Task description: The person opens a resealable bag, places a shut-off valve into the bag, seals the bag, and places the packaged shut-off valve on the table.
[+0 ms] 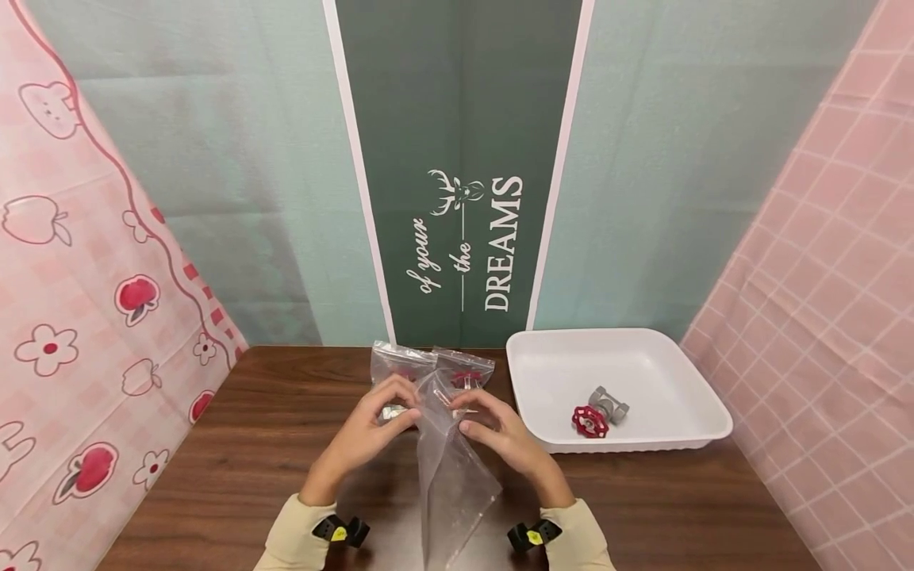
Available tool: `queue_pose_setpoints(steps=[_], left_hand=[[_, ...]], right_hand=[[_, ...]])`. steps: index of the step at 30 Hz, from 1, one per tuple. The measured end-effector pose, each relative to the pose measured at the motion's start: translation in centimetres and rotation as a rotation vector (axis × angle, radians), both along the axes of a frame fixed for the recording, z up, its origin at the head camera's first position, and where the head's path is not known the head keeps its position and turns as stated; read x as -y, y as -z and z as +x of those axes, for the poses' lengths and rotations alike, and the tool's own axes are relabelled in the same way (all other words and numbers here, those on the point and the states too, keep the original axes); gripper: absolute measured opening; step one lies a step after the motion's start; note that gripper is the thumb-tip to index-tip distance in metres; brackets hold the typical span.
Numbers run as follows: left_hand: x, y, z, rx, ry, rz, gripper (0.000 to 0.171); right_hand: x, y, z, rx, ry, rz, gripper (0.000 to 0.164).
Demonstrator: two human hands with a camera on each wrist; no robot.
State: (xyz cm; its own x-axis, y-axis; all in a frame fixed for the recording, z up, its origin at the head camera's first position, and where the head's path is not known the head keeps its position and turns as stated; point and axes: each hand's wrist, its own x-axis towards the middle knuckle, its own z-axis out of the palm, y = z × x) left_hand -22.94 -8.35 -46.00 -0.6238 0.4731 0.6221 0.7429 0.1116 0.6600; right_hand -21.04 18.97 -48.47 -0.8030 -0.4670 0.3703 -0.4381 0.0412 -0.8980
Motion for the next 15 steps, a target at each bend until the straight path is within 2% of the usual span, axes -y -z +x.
queue_pose_setpoints(steps=[4, 6, 8, 12, 15], left_hand=[[0.2, 0.3, 0.1, 0.007, -0.032, -0.057, 0.009], [0.4, 0.4, 0.1, 0.034, -0.049, -0.08, 0.006], [0.6, 0.4, 0.2, 0.078, -0.061, -0.093, 0.006], [1.2, 0.2, 0.2, 0.147, -0.065, -0.081, 0.012], [1.5, 0.1, 0.2, 0.161, -0.039, -0.061, 0.013]], right_hand=[[-0.1, -0.1, -0.1, -0.014, 0.009, -0.011, 0.014], [-0.3, -0.1, -0.2, -0.032, 0.027, 0.002, 0.008], [-0.4, 0.0, -0.2, -0.051, 0.064, 0.02, 0.011], [-0.9, 0.2, -0.4, -0.054, 0.149, 0.029, 0.01], [-1.1, 0.2, -0.4, -0.04, 0.166, 0.011, 0.003]])
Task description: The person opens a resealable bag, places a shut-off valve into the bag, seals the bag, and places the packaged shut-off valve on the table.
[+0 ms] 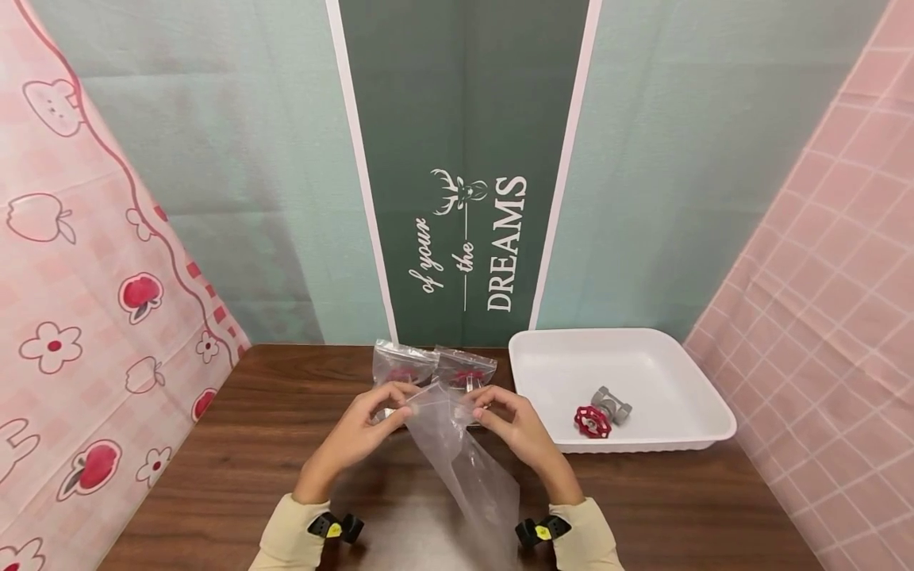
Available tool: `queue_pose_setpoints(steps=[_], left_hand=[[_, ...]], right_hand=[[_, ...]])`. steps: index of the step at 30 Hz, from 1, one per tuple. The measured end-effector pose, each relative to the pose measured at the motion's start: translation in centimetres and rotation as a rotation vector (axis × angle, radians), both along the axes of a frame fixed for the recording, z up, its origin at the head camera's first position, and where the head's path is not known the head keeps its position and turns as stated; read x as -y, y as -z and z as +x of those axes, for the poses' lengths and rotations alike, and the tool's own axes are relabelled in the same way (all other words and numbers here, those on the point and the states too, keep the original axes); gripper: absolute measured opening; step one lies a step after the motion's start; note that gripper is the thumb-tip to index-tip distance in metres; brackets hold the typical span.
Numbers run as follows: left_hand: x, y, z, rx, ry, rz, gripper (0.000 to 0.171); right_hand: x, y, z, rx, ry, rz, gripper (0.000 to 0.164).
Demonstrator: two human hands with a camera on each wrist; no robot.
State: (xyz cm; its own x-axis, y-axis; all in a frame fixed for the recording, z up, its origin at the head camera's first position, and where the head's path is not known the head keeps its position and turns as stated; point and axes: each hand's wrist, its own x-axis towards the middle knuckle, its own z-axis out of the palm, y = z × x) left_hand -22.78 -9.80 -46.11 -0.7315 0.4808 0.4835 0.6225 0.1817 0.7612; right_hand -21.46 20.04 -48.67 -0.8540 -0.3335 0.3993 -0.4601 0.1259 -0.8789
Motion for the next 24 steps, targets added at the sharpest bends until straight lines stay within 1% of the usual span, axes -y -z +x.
queue_pose_setpoints(steps=[2, 6, 15, 19, 24], left_hand=[[0.0, 0.0, -0.1, 0.009, 0.018, 0.01, 0.01], [0.0, 0.1, -0.1, -0.005, 0.044, 0.003, 0.005], [0.0, 0.5, 0.0, 0.014, 0.051, -0.012, 0.008], [0.0, 0.7, -0.1, 0.015, 0.052, -0.01, 0.008], [-0.1, 0.7, 0.0, 0.015, 0.05, -0.012, 0.008]], right_hand=[[0.0, -0.1, 0.0, 0.009, -0.01, -0.008, 0.006], [0.0, -0.2, 0.0, 0.015, -0.04, -0.017, 0.01], [-0.5, -0.7, -0.1, -0.061, -0.061, 0.017, 0.02], [-1.3, -1.3, -0.2, -0.074, -0.048, 0.064, 0.024], [-3.0, -2.1, -0.3, -0.083, 0.026, 0.179, 0.026]])
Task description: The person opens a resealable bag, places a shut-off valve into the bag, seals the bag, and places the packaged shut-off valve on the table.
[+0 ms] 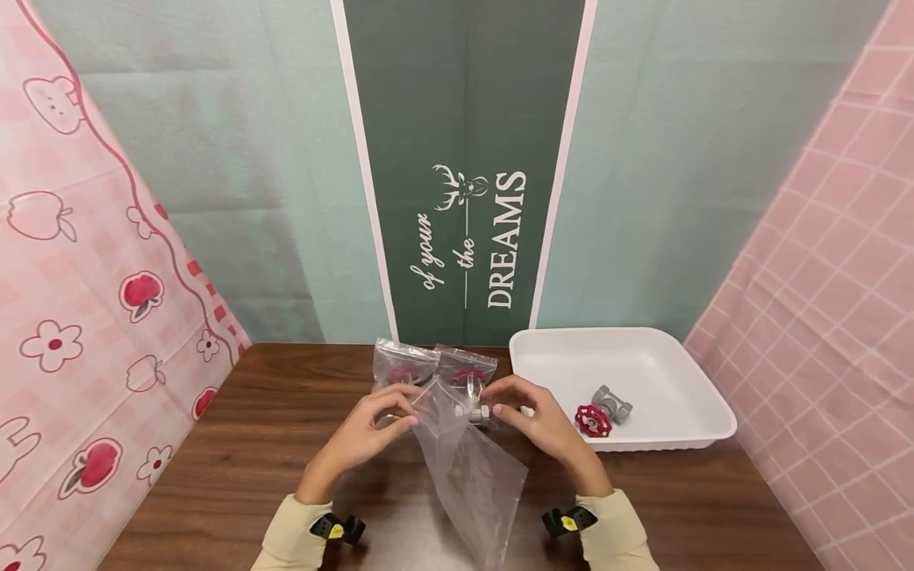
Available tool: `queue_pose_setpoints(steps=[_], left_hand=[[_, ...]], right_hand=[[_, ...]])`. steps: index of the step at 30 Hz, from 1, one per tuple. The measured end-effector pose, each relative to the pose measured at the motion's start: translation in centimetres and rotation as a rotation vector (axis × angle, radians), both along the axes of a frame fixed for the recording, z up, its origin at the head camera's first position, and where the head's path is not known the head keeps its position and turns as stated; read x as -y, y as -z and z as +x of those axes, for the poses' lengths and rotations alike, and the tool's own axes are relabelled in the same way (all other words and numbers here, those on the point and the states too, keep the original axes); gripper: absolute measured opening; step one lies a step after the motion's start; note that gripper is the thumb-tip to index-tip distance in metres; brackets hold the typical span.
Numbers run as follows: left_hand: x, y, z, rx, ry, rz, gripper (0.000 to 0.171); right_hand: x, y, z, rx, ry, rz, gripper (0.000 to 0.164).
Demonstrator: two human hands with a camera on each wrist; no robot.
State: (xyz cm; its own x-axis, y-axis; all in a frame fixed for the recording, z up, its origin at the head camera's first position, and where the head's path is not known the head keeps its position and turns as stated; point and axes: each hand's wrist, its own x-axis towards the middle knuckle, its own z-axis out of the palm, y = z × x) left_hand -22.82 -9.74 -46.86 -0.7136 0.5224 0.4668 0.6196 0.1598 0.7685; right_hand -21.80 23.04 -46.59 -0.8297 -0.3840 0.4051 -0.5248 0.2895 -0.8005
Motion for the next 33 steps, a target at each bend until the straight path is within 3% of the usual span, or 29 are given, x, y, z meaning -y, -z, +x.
queue_pose_setpoints(steps=[6, 9, 14, 24, 33], left_hand=[[-0.2, -0.1, 0.1, 0.002, 0.0, 0.002, 0.008], [-0.2, -0.1, 0.0, 0.01, 0.001, 0.002, 0.008], [-0.1, -0.3, 0.0, 0.01, 0.0, 0.0, 0.009], [-0.1, -0.7, 0.0, -0.007, -0.007, 0.002, 0.01], [-0.1, -1.0, -0.1, -0.003, -0.004, 0.002, 0.01]], right_hand=[[-3.2, -1.0, -0.7, 0.04, 0.214, 0.185, 0.018], [-5.2, -1.6, -1.2, 0.09, 0.338, 0.3, 0.023], [-8.1, -2.3, -1.5, 0.16, 0.459, 0.466, 0.033], [-11.6, -1.8, -2.1, 0.332, 0.597, 0.633, 0.043], [-13.6, -2.6, -3.6, 0.445, 0.567, 0.765, 0.05]])
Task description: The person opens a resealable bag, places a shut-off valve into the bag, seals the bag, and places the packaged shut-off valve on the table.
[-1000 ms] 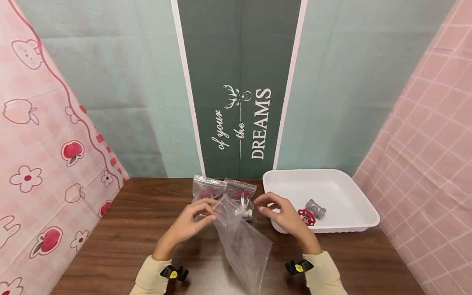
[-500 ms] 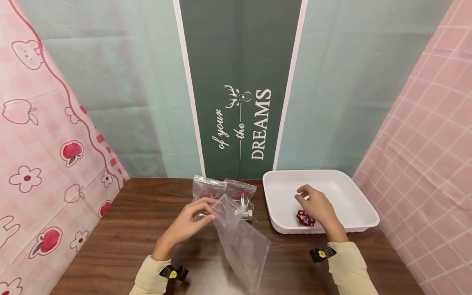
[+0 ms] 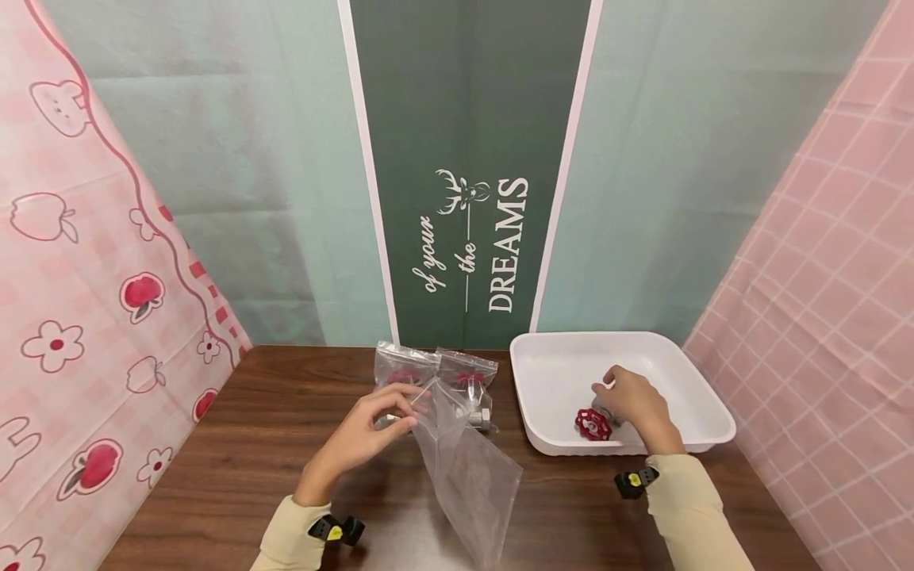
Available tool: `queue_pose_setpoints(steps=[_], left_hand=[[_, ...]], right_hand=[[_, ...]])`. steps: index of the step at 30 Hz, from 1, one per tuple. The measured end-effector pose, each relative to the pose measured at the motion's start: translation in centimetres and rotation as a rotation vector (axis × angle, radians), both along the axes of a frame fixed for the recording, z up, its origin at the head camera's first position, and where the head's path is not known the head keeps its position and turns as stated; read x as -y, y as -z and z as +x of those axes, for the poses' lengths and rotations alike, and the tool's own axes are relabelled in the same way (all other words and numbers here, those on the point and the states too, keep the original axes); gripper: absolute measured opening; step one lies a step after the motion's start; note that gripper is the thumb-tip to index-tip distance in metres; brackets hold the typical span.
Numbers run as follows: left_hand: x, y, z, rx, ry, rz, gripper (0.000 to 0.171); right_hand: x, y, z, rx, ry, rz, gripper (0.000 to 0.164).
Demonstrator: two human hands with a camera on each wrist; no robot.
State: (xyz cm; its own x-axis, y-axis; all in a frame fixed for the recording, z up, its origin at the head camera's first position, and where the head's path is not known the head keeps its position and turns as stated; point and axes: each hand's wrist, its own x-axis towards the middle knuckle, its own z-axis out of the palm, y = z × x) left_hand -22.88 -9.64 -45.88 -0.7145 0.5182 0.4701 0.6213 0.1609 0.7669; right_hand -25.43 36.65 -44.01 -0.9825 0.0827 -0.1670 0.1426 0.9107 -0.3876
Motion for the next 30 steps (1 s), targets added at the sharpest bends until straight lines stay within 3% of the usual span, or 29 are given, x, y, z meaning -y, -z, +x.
queue_pose_setpoints(steps=[8, 14, 23, 30], left_hand=[[0.0, -0.1, -0.1, -0.018, -0.001, 0.008, 0.01], [0.0, -0.1, -0.1, -0.028, -0.004, -0.003, 0.009], [0.0, -0.2, 0.0, -0.02, 0.003, -0.008, 0.009], [-0.2, -0.2, 0.1, -0.021, 0.018, -0.001, 0.01]], right_hand=[[-1.0, -2.2, -1.5, 0.162, -0.087, 0.0, 0.062], [-1.5, -3.1, -2.6, 0.282, -0.069, -0.012, 0.076], [-1.3, -2.8, -3.9, 0.406, -0.018, 0.024, 0.101], [-1.1, -2.0, -4.4, 0.45, -0.031, 0.044, 0.097]])
